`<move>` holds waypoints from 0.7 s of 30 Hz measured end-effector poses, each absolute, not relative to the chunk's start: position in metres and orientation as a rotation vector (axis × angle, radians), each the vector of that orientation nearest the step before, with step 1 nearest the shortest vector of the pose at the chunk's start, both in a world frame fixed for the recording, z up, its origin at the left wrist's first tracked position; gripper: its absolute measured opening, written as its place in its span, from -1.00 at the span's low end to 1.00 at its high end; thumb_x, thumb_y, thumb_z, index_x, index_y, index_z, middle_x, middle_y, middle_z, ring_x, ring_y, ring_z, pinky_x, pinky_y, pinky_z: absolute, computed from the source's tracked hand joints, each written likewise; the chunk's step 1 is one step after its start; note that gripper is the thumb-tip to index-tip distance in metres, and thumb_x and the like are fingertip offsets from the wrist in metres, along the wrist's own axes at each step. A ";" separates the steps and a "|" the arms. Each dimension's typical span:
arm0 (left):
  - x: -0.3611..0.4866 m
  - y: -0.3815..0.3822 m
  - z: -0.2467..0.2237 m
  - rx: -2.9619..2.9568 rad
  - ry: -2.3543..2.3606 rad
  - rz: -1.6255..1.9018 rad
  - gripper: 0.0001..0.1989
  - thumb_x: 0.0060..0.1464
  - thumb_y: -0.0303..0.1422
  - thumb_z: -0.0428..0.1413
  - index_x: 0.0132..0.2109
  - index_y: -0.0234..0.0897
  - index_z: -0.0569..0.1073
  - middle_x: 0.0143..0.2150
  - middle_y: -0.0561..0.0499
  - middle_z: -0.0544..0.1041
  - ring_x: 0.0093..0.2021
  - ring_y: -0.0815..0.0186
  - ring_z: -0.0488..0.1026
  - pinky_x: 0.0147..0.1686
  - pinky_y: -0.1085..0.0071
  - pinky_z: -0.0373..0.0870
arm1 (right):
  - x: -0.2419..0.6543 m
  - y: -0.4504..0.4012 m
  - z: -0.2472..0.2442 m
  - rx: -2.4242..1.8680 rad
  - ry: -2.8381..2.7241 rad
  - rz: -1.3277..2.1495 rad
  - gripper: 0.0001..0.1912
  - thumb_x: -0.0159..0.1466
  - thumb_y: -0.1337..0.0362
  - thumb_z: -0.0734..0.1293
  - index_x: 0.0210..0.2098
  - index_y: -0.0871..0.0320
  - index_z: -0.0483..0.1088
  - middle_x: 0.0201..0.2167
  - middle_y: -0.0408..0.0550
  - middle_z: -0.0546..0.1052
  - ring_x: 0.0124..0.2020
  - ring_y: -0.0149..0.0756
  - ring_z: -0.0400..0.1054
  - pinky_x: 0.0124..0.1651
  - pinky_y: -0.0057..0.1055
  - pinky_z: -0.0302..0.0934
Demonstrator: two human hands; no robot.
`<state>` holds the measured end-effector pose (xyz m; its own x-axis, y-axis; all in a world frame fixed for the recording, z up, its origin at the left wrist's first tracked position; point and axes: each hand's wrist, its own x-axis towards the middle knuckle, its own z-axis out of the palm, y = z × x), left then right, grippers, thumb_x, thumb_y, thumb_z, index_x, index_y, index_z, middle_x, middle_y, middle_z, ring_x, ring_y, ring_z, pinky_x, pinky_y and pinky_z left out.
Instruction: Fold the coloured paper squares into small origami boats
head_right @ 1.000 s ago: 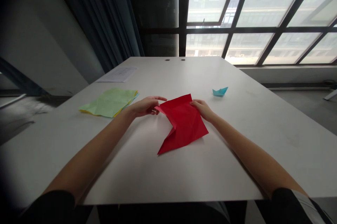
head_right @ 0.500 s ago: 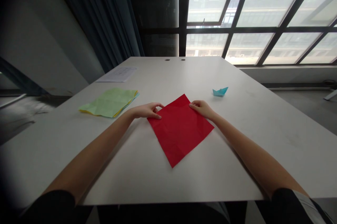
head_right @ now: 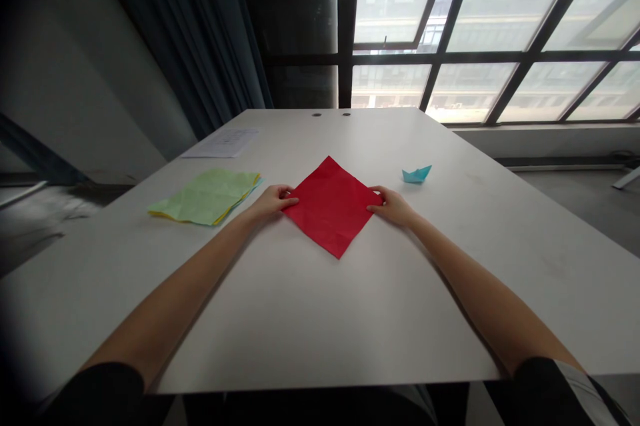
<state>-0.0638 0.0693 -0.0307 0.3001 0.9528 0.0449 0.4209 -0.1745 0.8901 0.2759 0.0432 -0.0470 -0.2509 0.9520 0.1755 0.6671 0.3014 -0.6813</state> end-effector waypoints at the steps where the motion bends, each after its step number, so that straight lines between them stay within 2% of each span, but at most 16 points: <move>1: -0.065 0.069 -0.031 1.730 1.219 0.791 -0.66 -0.20 -0.30 0.20 -0.23 -0.41 0.43 -0.48 0.03 0.47 -0.55 0.44 0.33 -0.56 0.53 0.20 | 0.277 0.044 -0.047 -1.448 -2.022 0.603 -0.53 0.04 0.16 0.35 -0.06 0.15 0.34 -0.35 -0.07 0.53 -0.38 -0.29 0.37 -0.29 -0.37 0.27; 4: -0.066 0.065 -0.027 1.709 1.164 0.674 -0.58 -0.20 -0.31 0.19 -0.14 -0.42 0.41 -0.53 0.08 0.42 -0.65 0.52 0.22 -0.66 0.56 0.07 | 0.279 0.045 -0.046 -1.487 -2.053 0.508 -0.67 0.08 0.12 0.30 -0.22 0.18 0.42 -0.39 -0.07 0.53 -0.41 -0.30 0.34 -0.33 -0.40 0.22; 6: -0.067 0.063 -0.024 1.725 1.140 0.611 -0.54 -0.21 -0.33 0.18 -0.09 -0.41 0.39 -0.53 0.10 0.39 -0.66 0.54 0.19 -0.68 0.57 0.03 | 0.279 0.045 -0.045 -1.508 -2.047 0.476 -0.68 0.12 0.09 0.24 -0.27 0.19 0.44 -0.41 -0.07 0.52 -0.42 -0.30 0.33 -0.35 -0.40 0.19; 9: -0.068 0.062 -0.021 1.800 1.128 0.574 -0.54 -0.22 -0.36 0.17 -0.09 -0.43 0.39 -0.52 0.10 0.40 -0.61 0.51 0.23 -0.61 0.56 0.11 | 0.281 0.044 -0.045 -1.525 -2.061 0.443 -0.66 0.15 0.07 0.19 -0.31 0.18 0.46 -0.43 -0.07 0.52 -0.43 -0.30 0.32 -0.36 -0.39 0.16; 13: -0.069 0.063 -0.021 2.028 1.217 0.566 -0.64 -0.20 -0.36 0.12 -0.17 -0.38 0.45 -0.46 0.06 0.44 -0.47 0.43 0.32 -0.46 0.51 0.23 | 0.285 0.046 -0.048 -1.516 -2.083 0.403 -0.72 0.13 0.13 0.22 -0.32 0.17 0.46 -0.45 -0.08 0.51 -0.45 -0.31 0.29 -0.34 -0.37 0.15; 18: -0.071 0.065 -0.024 2.174 1.288 0.581 -0.69 -0.18 -0.41 0.06 -0.20 -0.34 0.48 -0.38 0.02 0.50 -0.36 0.36 0.37 -0.35 0.48 0.26 | 0.288 0.048 -0.050 -1.365 -2.058 0.471 -0.75 0.09 0.22 0.24 -0.27 0.18 0.41 -0.37 -0.07 0.51 -0.40 -0.32 0.30 -0.30 -0.39 0.18; 21: -0.072 0.065 -0.026 2.227 1.263 0.586 -0.70 -0.17 -0.44 0.01 -0.23 -0.33 0.50 -0.35 0.01 0.52 -0.35 0.36 0.38 -0.35 0.49 0.26 | 0.287 0.047 -0.050 -1.375 -2.060 0.479 -0.79 0.09 0.24 0.23 -0.33 0.19 0.41 -0.42 -0.09 0.50 -0.43 -0.34 0.29 -0.33 -0.40 0.16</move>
<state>-0.0720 0.0654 -0.0257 0.4744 0.8725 0.1170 0.6529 -0.4379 0.6180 0.2873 0.0474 -0.0496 -0.2755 0.9177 0.2862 0.6975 0.3957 -0.5975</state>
